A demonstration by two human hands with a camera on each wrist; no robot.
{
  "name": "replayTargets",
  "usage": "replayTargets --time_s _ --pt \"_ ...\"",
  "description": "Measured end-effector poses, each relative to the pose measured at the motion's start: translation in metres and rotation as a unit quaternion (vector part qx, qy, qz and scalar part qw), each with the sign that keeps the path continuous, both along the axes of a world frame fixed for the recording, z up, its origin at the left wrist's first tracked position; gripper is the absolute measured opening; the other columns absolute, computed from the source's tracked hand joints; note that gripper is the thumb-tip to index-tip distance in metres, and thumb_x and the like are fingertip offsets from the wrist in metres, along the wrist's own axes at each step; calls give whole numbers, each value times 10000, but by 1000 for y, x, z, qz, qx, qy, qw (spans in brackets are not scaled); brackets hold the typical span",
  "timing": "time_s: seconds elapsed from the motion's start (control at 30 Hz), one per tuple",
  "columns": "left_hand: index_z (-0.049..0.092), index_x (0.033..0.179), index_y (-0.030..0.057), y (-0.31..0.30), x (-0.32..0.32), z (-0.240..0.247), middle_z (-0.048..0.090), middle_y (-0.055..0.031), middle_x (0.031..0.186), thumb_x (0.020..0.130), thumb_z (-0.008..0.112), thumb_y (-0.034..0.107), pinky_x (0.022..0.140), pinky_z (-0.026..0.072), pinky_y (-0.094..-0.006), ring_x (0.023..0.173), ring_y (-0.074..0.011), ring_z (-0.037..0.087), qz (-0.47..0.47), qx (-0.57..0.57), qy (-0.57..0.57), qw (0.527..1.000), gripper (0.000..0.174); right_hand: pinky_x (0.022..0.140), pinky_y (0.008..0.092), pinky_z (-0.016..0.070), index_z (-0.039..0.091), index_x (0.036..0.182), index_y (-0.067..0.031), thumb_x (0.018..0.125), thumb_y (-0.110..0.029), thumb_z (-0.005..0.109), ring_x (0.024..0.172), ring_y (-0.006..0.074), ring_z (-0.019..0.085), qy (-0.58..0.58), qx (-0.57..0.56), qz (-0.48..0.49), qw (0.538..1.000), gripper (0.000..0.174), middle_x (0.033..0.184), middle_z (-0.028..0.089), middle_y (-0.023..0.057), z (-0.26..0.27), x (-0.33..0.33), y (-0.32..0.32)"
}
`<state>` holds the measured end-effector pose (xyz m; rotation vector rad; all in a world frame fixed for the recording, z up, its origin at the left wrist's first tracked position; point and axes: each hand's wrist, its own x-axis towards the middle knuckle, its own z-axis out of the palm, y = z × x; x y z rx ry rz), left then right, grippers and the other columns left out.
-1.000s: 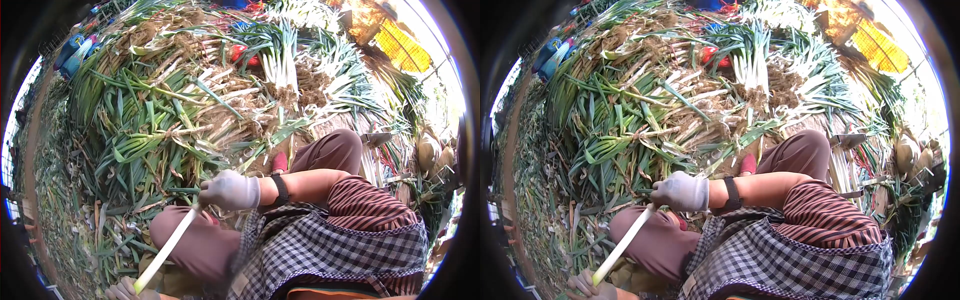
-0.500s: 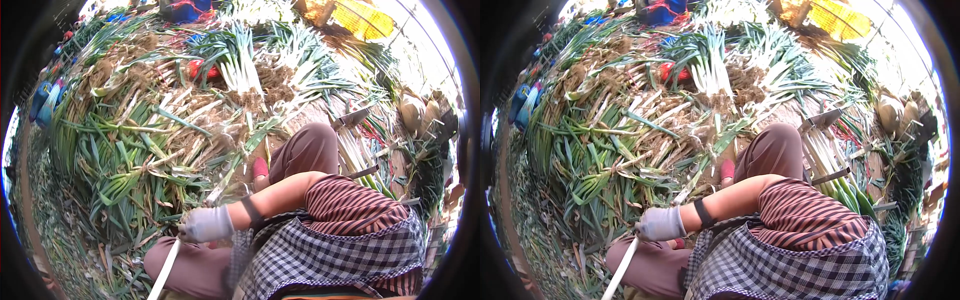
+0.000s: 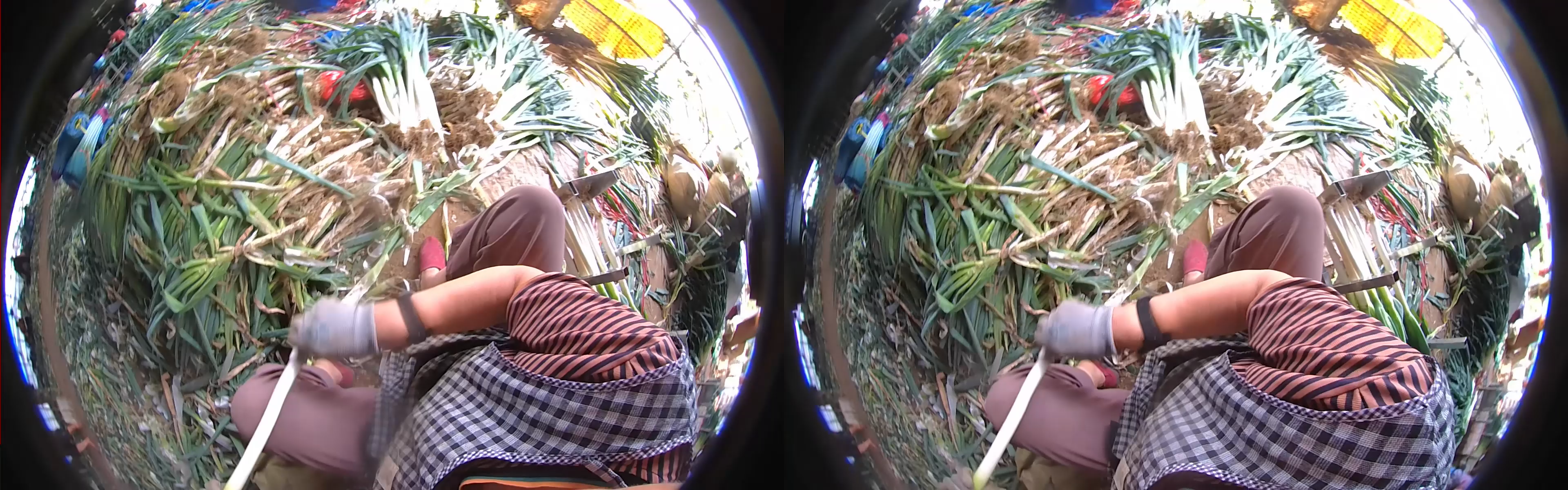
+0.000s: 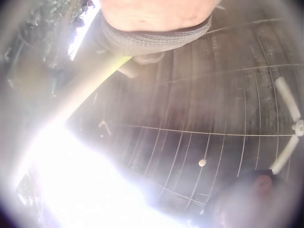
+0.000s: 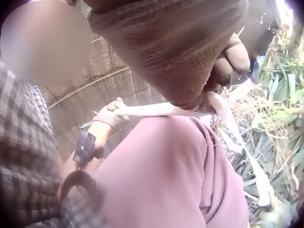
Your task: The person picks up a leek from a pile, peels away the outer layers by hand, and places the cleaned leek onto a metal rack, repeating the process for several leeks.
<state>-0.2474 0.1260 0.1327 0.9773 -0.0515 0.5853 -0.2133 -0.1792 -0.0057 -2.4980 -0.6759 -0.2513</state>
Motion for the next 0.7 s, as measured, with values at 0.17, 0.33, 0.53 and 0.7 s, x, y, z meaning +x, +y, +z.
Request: replayTargets --time_s 0.17,0.33,0.53,0.7 --pt "414 684 115 11 -12 10 302 58 466 978 425 389 454 304 -220 384 -63 278 -160 -54 -116 979 402 583 407 526 620 904 -48 776 -103 603 738 295 668 316 -301 -72 897 140 801 635 100 -100 23 -76" --pt "393 647 131 11 -12 5 353 67 434 957 441 448 405 306 -169 330 -48 327 -210 -30 -194 958 446 685 418 533 590 1188 -56 767 -148 639 814 280 669 201 -179 -95 958 434 868 650 98 -18 18 -62" --pt "442 686 112 -38 21 28 442 43 486 937 478 433 435 382 -164 381 -53 414 -326 -38 -249 911 410 781 433 491 600 1145 -93 761 -432 724 885 324 622 88 203 179 959 527 964 636 142 66 1 29" --pt "428 1269 -84 -147 47 66 566 -118 1075 967 446 471 776 438 -258 852 -139 527 -216 158 -52 962 632 691 323 496 641 997 -51 819 -334 727 745 188 628 259 444 83 854 345 819 664 86 56 -10 9"
